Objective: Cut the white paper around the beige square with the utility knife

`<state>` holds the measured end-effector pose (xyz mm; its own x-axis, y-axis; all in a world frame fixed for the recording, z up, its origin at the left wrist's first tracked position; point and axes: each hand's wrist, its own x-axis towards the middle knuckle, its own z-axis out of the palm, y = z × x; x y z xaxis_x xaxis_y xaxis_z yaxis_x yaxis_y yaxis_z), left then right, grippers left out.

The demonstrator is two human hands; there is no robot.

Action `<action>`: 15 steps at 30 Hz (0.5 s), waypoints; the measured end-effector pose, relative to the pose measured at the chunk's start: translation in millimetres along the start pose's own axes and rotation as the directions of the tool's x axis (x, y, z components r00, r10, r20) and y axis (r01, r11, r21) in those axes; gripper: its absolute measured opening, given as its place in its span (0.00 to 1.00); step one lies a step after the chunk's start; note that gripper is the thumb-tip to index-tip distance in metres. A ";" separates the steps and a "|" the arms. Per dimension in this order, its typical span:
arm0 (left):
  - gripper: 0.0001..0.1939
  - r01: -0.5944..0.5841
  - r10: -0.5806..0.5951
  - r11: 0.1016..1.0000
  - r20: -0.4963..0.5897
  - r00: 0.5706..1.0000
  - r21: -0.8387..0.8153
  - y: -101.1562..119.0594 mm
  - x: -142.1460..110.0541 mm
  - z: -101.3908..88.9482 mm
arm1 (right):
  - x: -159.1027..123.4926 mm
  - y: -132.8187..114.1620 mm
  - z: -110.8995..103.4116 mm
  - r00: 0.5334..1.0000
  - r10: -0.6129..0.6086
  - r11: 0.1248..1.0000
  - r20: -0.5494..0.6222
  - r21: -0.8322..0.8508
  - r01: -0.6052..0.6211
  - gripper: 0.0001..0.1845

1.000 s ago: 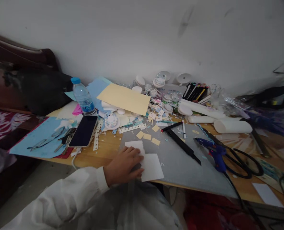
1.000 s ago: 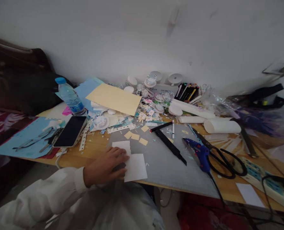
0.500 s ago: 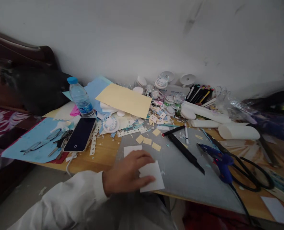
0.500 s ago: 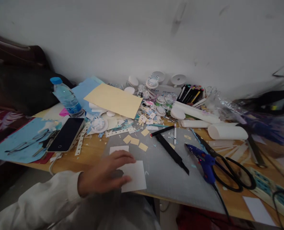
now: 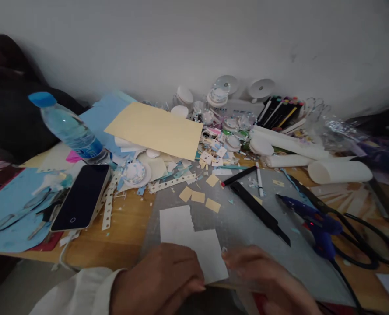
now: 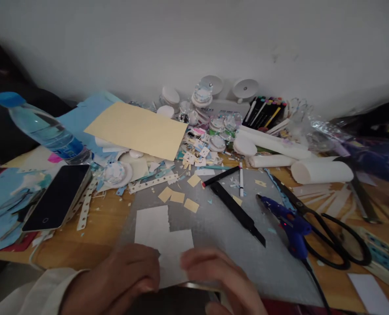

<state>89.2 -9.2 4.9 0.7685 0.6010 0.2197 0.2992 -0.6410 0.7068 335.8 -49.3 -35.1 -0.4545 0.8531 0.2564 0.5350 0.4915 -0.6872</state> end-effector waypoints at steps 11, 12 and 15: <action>0.20 0.043 -0.103 0.960 0.207 0.973 0.277 -51.6 -15.4 3.8 | 7.9 53.8 1.8 0.986 0.100 0.955 0.136 -0.292 -0.057 0.11; 0.21 0.040 -0.103 0.957 0.207 0.973 0.286 -54.0 -16.5 3.2 | 8.8 58.4 -2.5 0.989 0.102 0.946 0.108 -0.317 -0.063 0.11; 0.22 0.025 -0.098 0.947 0.212 0.972 0.321 -58.5 -20.5 -0.5 | 13.6 67.8 -15.5 0.995 0.099 0.917 0.033 -0.391 -0.078 0.11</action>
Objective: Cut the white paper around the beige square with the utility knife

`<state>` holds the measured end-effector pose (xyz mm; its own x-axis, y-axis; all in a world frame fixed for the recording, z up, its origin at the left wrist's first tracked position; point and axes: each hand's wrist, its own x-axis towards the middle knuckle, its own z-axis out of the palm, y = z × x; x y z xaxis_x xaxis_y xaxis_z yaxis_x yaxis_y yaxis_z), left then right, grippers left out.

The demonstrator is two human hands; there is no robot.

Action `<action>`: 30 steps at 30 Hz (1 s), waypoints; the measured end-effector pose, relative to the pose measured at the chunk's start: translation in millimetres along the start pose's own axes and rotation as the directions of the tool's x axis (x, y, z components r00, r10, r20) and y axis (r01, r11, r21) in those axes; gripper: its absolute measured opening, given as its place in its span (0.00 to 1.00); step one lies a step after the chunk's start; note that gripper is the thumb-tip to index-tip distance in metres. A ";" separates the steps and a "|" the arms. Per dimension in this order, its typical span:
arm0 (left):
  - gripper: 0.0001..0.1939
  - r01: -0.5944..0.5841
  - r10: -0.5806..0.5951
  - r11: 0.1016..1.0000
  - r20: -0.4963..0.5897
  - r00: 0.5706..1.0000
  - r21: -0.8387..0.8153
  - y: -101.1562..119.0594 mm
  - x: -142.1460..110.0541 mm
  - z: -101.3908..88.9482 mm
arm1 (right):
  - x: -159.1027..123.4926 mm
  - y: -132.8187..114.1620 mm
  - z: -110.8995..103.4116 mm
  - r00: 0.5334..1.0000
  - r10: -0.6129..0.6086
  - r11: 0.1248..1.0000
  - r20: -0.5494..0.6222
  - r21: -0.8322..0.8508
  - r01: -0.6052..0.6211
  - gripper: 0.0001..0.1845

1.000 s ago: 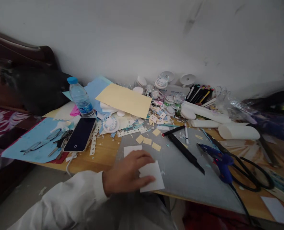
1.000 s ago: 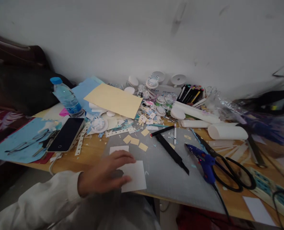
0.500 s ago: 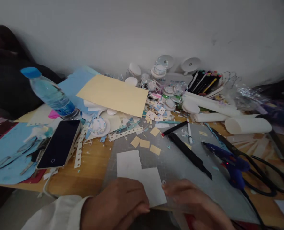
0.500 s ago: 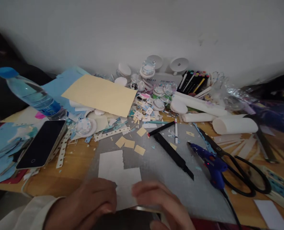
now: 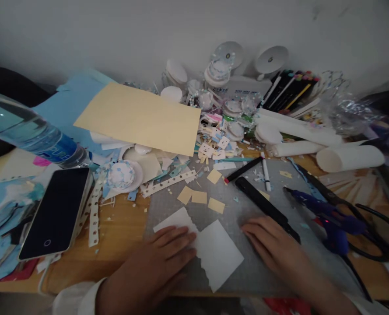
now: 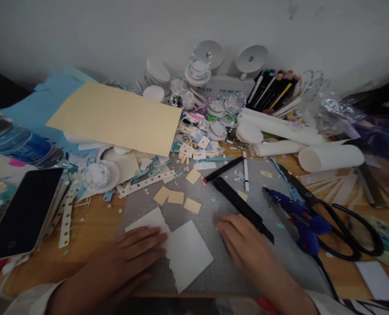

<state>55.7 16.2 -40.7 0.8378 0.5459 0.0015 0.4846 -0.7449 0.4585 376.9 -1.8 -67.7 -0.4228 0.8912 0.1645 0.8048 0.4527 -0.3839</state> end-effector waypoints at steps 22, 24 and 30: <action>0.14 0.030 -0.013 0.985 -0.101 0.995 0.172 -0.7 0.8 -10.5 | 75.5 -30.2 15.9 0.989 0.130 0.991 -0.069 0.032 -0.128 0.03; 0.14 0.028 -0.011 0.985 -0.104 0.995 0.173 -0.5 1.0 -12.1 | 75.9 -30.5 15.2 0.987 0.145 0.989 -0.066 0.025 -0.144 0.02; 0.15 -0.018 0.032 0.985 -0.078 0.996 0.173 5.5 7.0 -10.9 | 82.0 -30.3 15.3 0.984 0.171 0.984 -0.049 0.052 -0.169 0.03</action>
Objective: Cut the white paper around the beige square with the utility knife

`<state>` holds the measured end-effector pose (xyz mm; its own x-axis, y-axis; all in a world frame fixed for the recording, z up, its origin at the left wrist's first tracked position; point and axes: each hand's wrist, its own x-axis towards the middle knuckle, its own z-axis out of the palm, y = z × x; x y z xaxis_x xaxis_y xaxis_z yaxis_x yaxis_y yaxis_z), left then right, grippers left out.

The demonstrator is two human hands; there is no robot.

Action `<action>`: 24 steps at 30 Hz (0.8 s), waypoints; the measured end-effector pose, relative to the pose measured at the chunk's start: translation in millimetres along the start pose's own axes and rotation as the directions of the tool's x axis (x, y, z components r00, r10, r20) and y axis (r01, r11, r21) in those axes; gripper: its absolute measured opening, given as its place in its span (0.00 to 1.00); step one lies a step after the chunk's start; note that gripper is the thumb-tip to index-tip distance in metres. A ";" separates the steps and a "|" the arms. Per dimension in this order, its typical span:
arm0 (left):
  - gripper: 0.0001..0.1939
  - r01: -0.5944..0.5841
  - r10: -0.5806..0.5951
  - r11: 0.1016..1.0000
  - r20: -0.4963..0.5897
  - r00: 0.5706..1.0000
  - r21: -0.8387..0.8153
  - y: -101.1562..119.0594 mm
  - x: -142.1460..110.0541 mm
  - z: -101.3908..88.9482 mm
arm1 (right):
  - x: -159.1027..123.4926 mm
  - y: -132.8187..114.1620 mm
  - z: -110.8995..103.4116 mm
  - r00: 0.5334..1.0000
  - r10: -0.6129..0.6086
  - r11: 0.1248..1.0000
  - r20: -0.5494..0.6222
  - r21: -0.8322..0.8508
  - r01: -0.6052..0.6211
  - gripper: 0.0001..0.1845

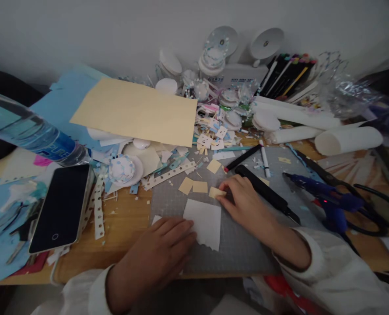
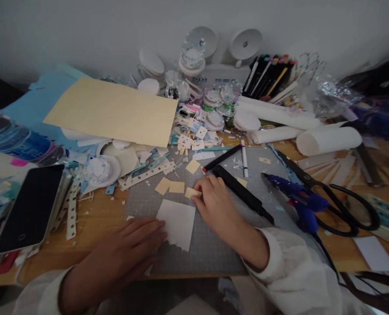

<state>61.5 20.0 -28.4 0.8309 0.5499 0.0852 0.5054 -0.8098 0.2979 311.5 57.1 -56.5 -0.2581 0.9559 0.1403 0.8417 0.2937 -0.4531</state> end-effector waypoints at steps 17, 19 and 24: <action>0.21 -0.174 0.173 0.985 0.067 0.983 0.017 8.4 10.4 19.4 | -39.9 6.1 -38.7 0.994 0.088 0.951 -0.057 0.303 -0.067 0.02; 0.17 -0.178 0.178 0.983 0.010 0.984 0.045 9.5 9.0 15.2 | -45.8 8.6 -37.2 0.992 0.102 0.951 -0.069 0.299 -0.077 0.04; 0.15 -0.109 0.116 0.990 -0.090 0.989 0.088 12.2 -1.8 -3.2 | -51.9 7.7 -33.9 0.999 -0.041 0.941 0.001 0.336 0.038 0.05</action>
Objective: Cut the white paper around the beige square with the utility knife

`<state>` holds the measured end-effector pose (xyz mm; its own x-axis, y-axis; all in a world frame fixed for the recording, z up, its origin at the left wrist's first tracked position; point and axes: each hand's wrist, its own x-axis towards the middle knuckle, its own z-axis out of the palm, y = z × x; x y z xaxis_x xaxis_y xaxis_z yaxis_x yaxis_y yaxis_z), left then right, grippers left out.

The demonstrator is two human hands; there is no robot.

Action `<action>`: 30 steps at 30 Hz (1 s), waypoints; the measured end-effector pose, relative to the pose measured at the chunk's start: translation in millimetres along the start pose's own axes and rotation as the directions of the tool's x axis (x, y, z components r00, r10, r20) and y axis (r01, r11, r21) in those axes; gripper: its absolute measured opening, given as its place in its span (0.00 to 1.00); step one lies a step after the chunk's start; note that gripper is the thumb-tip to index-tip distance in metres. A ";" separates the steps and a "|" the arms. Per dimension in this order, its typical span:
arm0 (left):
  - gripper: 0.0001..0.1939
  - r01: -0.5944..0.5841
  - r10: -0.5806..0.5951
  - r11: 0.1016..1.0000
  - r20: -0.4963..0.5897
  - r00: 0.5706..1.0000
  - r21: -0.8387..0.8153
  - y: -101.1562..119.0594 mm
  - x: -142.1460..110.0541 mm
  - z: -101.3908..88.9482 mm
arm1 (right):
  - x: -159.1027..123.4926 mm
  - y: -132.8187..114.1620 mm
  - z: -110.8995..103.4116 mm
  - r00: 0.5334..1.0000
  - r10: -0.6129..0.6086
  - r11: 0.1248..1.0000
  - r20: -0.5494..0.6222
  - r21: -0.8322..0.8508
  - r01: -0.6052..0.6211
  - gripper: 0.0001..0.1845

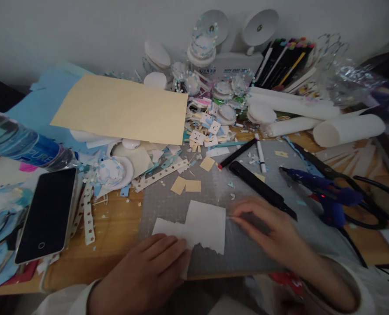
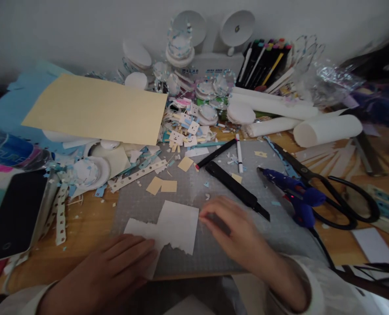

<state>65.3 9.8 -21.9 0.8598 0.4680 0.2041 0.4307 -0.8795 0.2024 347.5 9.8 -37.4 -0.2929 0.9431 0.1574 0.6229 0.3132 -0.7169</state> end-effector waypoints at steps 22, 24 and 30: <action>0.22 0.015 -0.014 1.000 0.121 0.993 -0.007 -5.1 1.6 18.5 | -42.3 -35.1 -15.9 0.931 -0.063 0.982 0.360 -0.145 0.122 0.13; 0.23 -0.020 0.029 0.998 0.154 0.988 -0.062 -2.9 4.1 20.0 | -39.3 -34.6 -21.0 0.925 -0.006 0.995 0.380 -0.091 0.044 0.09; 0.24 -0.072 0.108 0.984 0.219 0.970 -0.165 -0.3 8.4 20.1 | -13.1 -33.6 -28.3 0.949 0.003 0.999 0.314 0.041 -0.017 0.04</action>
<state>77.9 12.3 -39.5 0.9402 0.3404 0.0104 0.3165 -0.8847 0.3422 350.9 -9.9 3.9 -0.5040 0.8612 -0.0662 0.5974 0.2922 -0.7468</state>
